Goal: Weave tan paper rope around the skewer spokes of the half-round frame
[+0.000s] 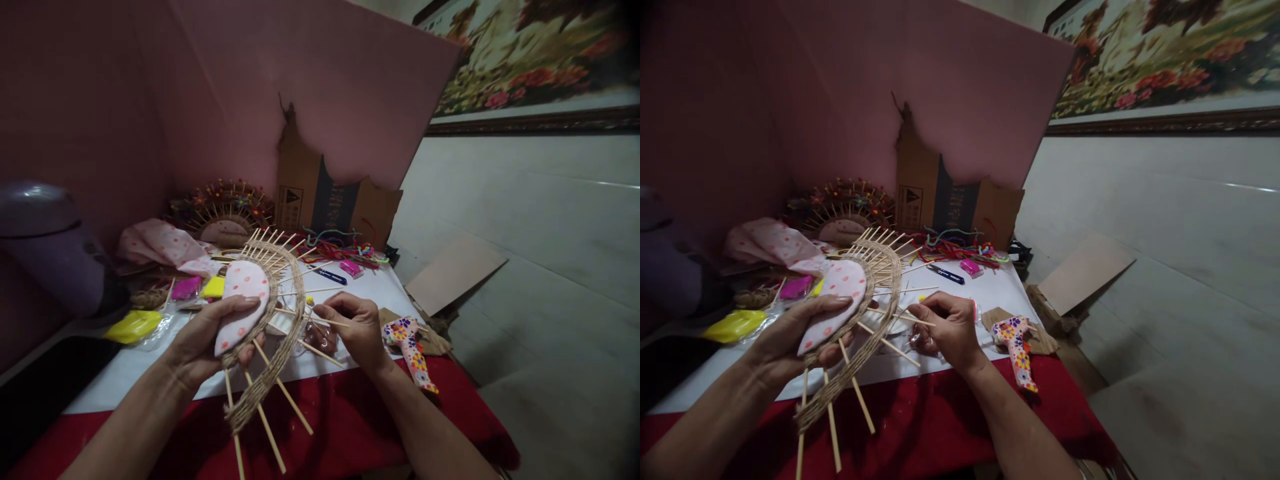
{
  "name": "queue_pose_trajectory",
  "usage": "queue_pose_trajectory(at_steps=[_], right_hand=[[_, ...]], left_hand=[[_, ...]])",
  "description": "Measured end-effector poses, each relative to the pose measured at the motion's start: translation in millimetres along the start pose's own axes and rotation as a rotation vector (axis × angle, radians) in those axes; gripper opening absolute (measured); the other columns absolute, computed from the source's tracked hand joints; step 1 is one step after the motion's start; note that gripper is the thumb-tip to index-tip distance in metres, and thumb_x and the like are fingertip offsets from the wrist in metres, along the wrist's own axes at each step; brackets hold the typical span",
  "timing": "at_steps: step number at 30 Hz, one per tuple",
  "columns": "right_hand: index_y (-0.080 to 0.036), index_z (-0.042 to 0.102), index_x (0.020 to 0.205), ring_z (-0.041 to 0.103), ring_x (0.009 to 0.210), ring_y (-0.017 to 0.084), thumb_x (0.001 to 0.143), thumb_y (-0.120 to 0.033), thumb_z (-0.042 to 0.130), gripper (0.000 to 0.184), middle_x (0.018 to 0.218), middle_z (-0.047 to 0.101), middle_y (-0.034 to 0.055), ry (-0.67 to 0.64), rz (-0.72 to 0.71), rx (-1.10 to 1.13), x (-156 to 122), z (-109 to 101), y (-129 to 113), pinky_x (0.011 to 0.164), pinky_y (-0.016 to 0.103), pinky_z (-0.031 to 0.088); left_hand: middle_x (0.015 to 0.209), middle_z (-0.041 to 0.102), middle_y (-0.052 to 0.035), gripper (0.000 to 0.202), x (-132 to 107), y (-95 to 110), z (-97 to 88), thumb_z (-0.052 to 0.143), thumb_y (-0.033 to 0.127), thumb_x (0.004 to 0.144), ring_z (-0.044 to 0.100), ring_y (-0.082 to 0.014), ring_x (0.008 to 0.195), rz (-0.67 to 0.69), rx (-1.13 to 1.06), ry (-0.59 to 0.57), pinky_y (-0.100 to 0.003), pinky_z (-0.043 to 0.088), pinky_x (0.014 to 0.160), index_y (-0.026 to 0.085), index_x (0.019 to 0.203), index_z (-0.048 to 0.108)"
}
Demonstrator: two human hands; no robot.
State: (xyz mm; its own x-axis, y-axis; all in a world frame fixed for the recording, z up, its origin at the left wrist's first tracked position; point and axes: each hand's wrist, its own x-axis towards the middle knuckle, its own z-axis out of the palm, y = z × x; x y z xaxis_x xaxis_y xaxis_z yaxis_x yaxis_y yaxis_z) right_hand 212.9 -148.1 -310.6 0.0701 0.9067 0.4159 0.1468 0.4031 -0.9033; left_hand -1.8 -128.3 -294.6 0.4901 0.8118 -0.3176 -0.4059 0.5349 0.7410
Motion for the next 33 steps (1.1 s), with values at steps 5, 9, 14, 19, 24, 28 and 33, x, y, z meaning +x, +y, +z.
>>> queue_pose_trajectory(at_steps=[5, 9, 14, 19, 24, 28, 33], right_hand=[[-0.016, 0.062, 0.060, 0.048, 0.038, 0.009, 0.067, -0.033, 0.069, 0.020, 0.047, 0.056, -0.0021, -0.002, 0.095, 0.095, 0, 6, 3, 0.036, 0.020, 0.037], [-0.016, 0.062, 0.062, 0.046, 0.039, 0.009, 0.068, -0.035, 0.068, 0.021, 0.048, 0.054, -0.0028, 0.026, 0.119, 0.087, 1, 7, 9, 0.036, 0.020, 0.037], [-0.016, 0.063, 0.063, 0.048, 0.049, 0.008, 0.070, -0.028, 0.066, 0.014, 0.056, 0.056, -0.0025, 0.051, -0.023, -0.024, 5, 2, 10, 0.046, 0.020, 0.040], [-0.016, 0.062, 0.063, 0.048, 0.049, 0.008, 0.073, -0.026, 0.065, 0.014, 0.054, 0.056, -0.0032, 0.160, -0.136, -0.185, 8, -4, 8, 0.049, 0.020, 0.040], [-0.017, 0.064, 0.069, 0.052, 0.051, 0.010, 0.076, -0.028, 0.063, 0.012, 0.057, 0.059, -0.0017, 0.258, -0.274, -0.269, 5, -8, 15, 0.050, 0.022, 0.044], [-0.020, 0.065, 0.075, 0.055, 0.052, 0.011, 0.075, -0.022, 0.064, 0.003, 0.063, 0.062, -0.0014, 0.297, -0.427, -0.321, 4, -14, 19, 0.054, 0.024, 0.048], [-0.020, 0.066, 0.078, 0.056, 0.056, 0.012, 0.075, -0.019, 0.064, 0.003, 0.065, 0.063, -0.0002, 0.219, -0.605, -0.446, 10, -26, 13, 0.056, 0.025, 0.047]], left_hand=[[0.054, 0.067, -0.0133, 0.023, 2, -3, -2.7, 0.047, 0.017, 0.080, 0.059, -0.0182, 0.035, 0.010, 0.017, -0.091, -0.023, 0.048, 0.031, 0.004, 0.076, 0.065], [0.053, 0.067, -0.0154, 0.031, 1, -4, -2.4, 0.043, 0.021, 0.082, 0.057, -0.0174, 0.032, -0.026, 0.059, -0.161, -0.022, 0.046, 0.030, 0.002, 0.074, 0.066], [0.050, 0.065, -0.0163, 0.034, -3, -4, -2.0, 0.042, 0.021, 0.080, 0.057, -0.0176, 0.031, -0.052, 0.109, -0.152, -0.020, 0.043, 0.028, 0.002, 0.066, 0.066], [0.048, 0.065, -0.0152, 0.033, -3, -3, -2.6, 0.044, 0.020, 0.079, 0.055, -0.0166, 0.028, -0.020, 0.132, -0.104, -0.019, 0.040, 0.025, 0.001, 0.065, 0.067], [0.046, 0.064, -0.0140, 0.032, -2, 0, 1.6, 0.045, 0.019, 0.079, 0.052, -0.0154, 0.026, -0.022, 0.118, -0.044, -0.019, 0.040, 0.025, 0.002, 0.063, 0.067], [0.043, 0.062, -0.0134, 0.033, -3, 1, 3.2, 0.045, 0.019, 0.079, 0.052, -0.0150, 0.026, -0.016, 0.157, -0.034, -0.019, 0.039, 0.025, 0.002, 0.061, 0.066], [0.046, 0.064, -0.0130, 0.031, -4, 3, -3.2, 0.049, 0.022, 0.078, 0.052, -0.0146, 0.027, 0.007, 0.254, 0.002, -0.018, 0.040, 0.026, 0.004, 0.058, 0.065]])
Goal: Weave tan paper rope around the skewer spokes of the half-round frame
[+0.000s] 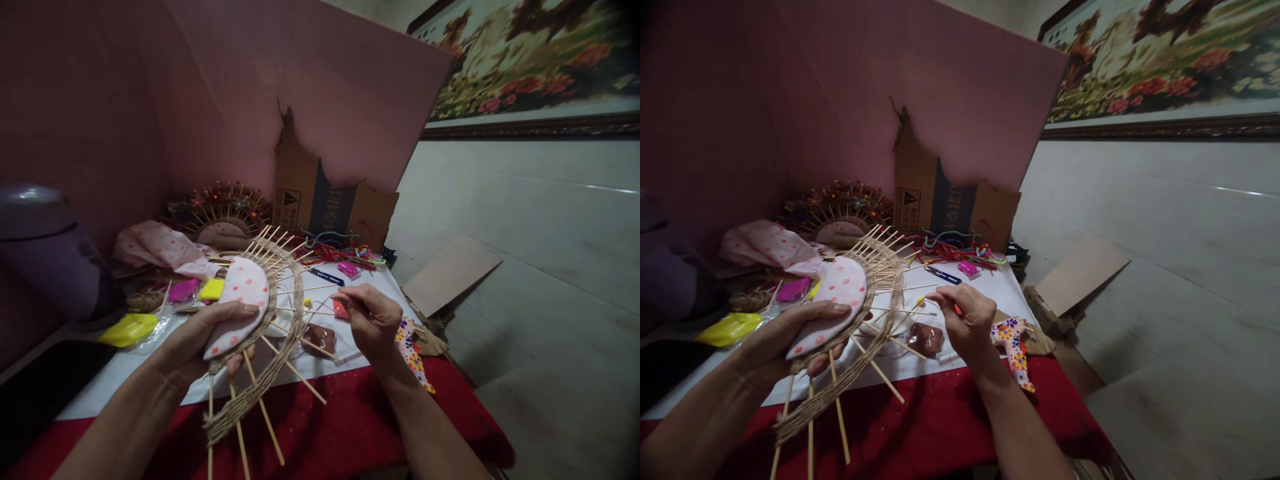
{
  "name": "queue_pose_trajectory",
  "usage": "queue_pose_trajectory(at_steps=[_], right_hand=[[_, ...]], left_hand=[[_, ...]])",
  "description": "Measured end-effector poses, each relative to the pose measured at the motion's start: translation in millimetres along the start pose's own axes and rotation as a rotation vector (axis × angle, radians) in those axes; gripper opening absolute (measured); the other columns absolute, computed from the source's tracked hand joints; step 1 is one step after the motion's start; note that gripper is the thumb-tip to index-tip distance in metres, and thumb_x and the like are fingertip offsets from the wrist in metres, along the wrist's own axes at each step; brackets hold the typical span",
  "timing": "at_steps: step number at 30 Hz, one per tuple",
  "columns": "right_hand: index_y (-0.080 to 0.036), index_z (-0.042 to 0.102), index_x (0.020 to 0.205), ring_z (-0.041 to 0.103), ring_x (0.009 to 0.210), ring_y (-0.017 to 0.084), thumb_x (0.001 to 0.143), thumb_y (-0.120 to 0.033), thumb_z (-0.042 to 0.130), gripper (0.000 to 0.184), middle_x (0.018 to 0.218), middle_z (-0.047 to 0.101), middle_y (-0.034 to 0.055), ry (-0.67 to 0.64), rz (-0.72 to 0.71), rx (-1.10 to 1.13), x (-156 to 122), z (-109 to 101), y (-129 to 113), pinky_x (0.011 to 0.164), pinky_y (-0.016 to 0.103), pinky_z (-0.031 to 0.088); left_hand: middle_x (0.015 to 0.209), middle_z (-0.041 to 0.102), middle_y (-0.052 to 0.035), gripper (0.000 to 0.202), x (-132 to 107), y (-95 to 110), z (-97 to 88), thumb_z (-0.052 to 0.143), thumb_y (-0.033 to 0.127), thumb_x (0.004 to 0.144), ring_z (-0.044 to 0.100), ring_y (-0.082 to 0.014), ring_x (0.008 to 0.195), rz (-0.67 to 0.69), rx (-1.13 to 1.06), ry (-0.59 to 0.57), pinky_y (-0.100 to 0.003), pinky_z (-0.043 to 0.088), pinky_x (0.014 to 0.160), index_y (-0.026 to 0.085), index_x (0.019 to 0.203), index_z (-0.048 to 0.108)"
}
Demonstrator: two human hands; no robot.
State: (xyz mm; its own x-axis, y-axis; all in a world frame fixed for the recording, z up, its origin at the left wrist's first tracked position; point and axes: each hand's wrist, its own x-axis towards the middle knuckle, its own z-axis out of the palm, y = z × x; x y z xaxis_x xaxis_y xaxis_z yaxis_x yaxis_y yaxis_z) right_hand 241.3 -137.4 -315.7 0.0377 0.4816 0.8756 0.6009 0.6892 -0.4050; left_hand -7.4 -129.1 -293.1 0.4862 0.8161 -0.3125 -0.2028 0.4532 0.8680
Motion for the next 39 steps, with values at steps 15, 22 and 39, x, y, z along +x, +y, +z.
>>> queue_pose_trajectory(at_steps=[15, 22, 39], right_hand=[[-0.020, 0.066, 0.070, 0.053, 0.064, 0.014, 0.076, -0.025, 0.064, 0.008, 0.066, 0.060, 0.0021, -0.157, 0.087, 0.005, 8, -1, -1, 0.062, 0.029, 0.043], [-0.018, 0.064, 0.058, 0.050, 0.054, 0.012, 0.067, -0.033, 0.071, 0.019, 0.056, 0.056, -0.0004, -0.294, 0.447, 0.404, 21, -11, 4, 0.049, 0.025, 0.042], [-0.015, 0.060, 0.059, 0.041, 0.046, 0.007, 0.064, -0.037, 0.070, 0.025, 0.050, 0.049, -0.0041, -0.285, 0.690, 0.503, 6, 12, -4, 0.044, 0.021, 0.037]], left_hand=[[0.045, 0.065, -0.0084, 0.029, -5, 0, 10.4, 0.054, 0.022, 0.078, 0.053, -0.0124, 0.029, -0.042, 0.192, -0.069, -0.016, 0.041, 0.029, 0.011, 0.054, 0.067], [0.039, 0.060, -0.0125, 0.037, -4, -1, 1.9, 0.048, 0.020, 0.077, 0.049, -0.0120, 0.025, -0.082, 0.099, -0.100, -0.014, 0.036, 0.025, 0.004, 0.049, 0.066], [0.042, 0.062, -0.0129, 0.042, -6, -5, 2.1, 0.046, 0.023, 0.080, 0.050, -0.0119, 0.025, -0.072, 0.102, -0.155, -0.015, 0.039, 0.025, 0.004, 0.049, 0.068]])
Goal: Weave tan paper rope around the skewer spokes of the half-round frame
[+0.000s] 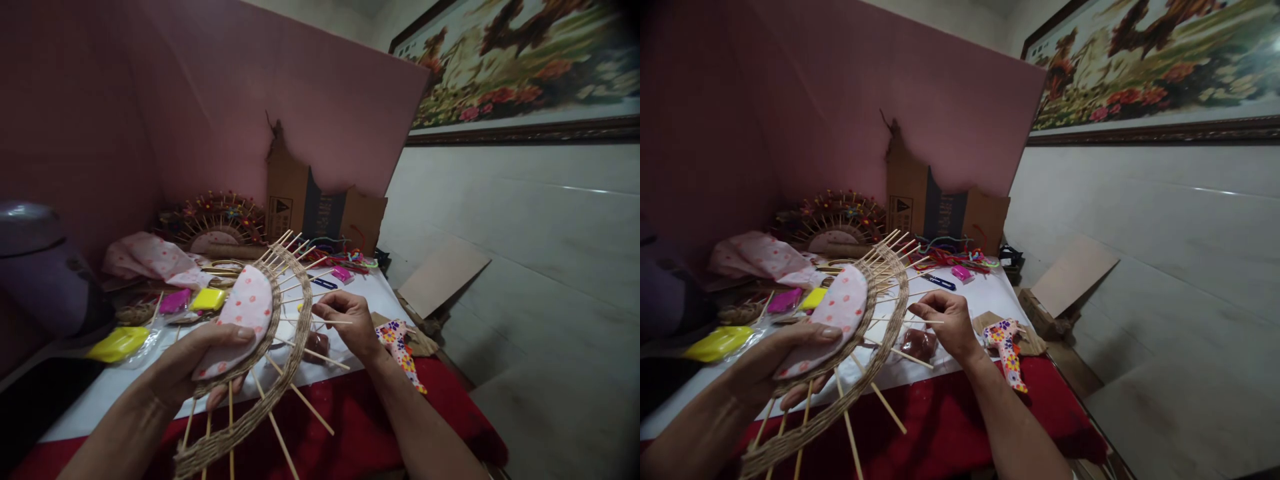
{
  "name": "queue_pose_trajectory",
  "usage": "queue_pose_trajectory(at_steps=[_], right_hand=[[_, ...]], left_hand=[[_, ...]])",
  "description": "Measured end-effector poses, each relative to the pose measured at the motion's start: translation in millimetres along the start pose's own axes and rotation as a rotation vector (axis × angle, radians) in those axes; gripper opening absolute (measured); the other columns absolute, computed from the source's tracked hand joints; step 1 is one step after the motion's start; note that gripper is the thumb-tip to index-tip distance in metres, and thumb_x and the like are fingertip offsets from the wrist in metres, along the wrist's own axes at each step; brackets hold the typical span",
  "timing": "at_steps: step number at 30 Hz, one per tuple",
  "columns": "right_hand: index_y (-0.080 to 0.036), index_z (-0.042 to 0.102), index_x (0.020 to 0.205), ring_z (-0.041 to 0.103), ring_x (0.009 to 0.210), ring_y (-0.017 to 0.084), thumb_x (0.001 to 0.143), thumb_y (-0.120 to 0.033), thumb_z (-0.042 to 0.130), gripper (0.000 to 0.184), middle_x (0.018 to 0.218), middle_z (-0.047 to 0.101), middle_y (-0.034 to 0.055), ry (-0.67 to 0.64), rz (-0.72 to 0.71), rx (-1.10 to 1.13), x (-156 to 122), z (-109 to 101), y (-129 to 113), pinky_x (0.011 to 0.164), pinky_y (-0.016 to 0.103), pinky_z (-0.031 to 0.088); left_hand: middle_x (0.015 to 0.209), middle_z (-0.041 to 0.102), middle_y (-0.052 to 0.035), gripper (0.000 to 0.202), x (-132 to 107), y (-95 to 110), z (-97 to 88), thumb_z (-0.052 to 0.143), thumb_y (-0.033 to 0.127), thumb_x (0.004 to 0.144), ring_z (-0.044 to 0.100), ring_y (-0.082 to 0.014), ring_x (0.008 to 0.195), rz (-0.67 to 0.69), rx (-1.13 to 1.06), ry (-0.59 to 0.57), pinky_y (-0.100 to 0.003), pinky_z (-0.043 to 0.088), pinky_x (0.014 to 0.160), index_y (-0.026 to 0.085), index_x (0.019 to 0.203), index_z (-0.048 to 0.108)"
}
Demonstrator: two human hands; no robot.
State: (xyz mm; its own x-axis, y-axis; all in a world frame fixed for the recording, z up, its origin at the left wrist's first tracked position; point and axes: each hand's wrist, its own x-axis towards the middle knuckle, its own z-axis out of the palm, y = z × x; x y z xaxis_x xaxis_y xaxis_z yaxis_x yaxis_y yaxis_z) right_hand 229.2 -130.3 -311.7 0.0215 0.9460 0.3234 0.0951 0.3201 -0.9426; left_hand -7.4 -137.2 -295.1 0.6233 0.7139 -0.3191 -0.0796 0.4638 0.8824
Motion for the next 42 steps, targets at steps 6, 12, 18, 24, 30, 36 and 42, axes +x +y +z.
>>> queue_pose_trajectory(at_steps=[6, 12, 18, 24, 30, 36, 42], right_hand=[[-0.014, 0.059, 0.060, 0.040, 0.048, 0.007, 0.067, -0.035, 0.069, 0.023, 0.052, 0.048, -0.0040, 0.023, -0.039, -0.016, 2, 1, 4, 0.046, 0.021, 0.036], [-0.016, 0.057, 0.070, 0.039, 0.048, 0.008, 0.072, -0.039, 0.064, 0.024, 0.056, 0.048, -0.0043, 0.152, -0.121, -0.071, 6, -9, 1, 0.044, 0.020, 0.035], [-0.017, 0.054, 0.071, 0.039, 0.050, 0.009, 0.076, -0.035, 0.062, 0.020, 0.057, 0.046, -0.0042, 0.315, -0.260, -0.180, 9, -16, 1, 0.047, 0.021, 0.033], [-0.018, 0.054, 0.071, 0.044, 0.061, 0.012, 0.081, -0.029, 0.057, 0.015, 0.066, 0.050, -0.0013, 0.371, -0.450, -0.331, 6, -22, -2, 0.057, 0.024, 0.037], [-0.019, 0.056, 0.068, 0.044, 0.060, 0.011, 0.079, -0.027, 0.060, 0.014, 0.069, 0.052, -0.0006, 0.278, -0.532, -0.399, 3, -21, -5, 0.055, 0.025, 0.035], [-0.018, 0.056, 0.065, 0.045, 0.060, 0.011, 0.072, -0.033, 0.067, 0.020, 0.065, 0.050, -0.0019, 0.365, -0.442, -0.246, 9, -25, -4, 0.055, 0.024, 0.036], [-0.017, 0.054, 0.066, 0.035, 0.048, 0.008, 0.070, -0.040, 0.067, 0.026, 0.055, 0.042, -0.0049, 0.322, -0.292, 0.013, 15, -25, -1, 0.045, 0.021, 0.028]], left_hand=[[0.044, 0.063, -0.0138, 0.038, 2, -3, -1.0, 0.048, 0.024, 0.078, 0.050, -0.0122, 0.026, 0.070, 0.031, 0.009, -0.016, 0.039, 0.026, 0.005, 0.051, 0.068], [0.041, 0.061, -0.0132, 0.039, 2, -6, -3.8, 0.050, 0.026, 0.077, 0.048, -0.0111, 0.026, 0.058, 0.064, 0.015, -0.016, 0.037, 0.026, 0.007, 0.048, 0.066], [0.046, 0.064, -0.0107, 0.029, 2, 1, 0.8, 0.054, 0.025, 0.077, 0.050, -0.0121, 0.027, 0.034, 0.104, 0.072, -0.018, 0.039, 0.027, 0.009, 0.056, 0.066], [0.043, 0.062, -0.0056, 0.026, 3, 1, 3.7, 0.051, 0.025, 0.078, 0.047, -0.0106, 0.027, 0.053, 0.175, 0.141, -0.016, 0.034, 0.026, 0.012, 0.061, 0.065], [0.041, 0.061, -0.0033, 0.017, 5, 0, 3.7, 0.056, 0.026, 0.076, 0.048, -0.0114, 0.028, 0.000, 0.226, 0.146, -0.016, 0.029, 0.026, 0.016, 0.064, 0.062], [0.044, 0.063, -0.0087, 0.022, 2, 0, -1.0, 0.052, 0.024, 0.076, 0.046, -0.0108, 0.025, 0.017, 0.168, 0.061, -0.016, 0.032, 0.025, 0.009, 0.068, 0.067], [0.038, 0.059, -0.0128, 0.043, 1, -2, -6.7, 0.051, 0.033, 0.072, 0.043, -0.0084, 0.021, -0.022, 0.118, 0.035, -0.014, 0.028, 0.021, 0.006, 0.041, 0.063]])
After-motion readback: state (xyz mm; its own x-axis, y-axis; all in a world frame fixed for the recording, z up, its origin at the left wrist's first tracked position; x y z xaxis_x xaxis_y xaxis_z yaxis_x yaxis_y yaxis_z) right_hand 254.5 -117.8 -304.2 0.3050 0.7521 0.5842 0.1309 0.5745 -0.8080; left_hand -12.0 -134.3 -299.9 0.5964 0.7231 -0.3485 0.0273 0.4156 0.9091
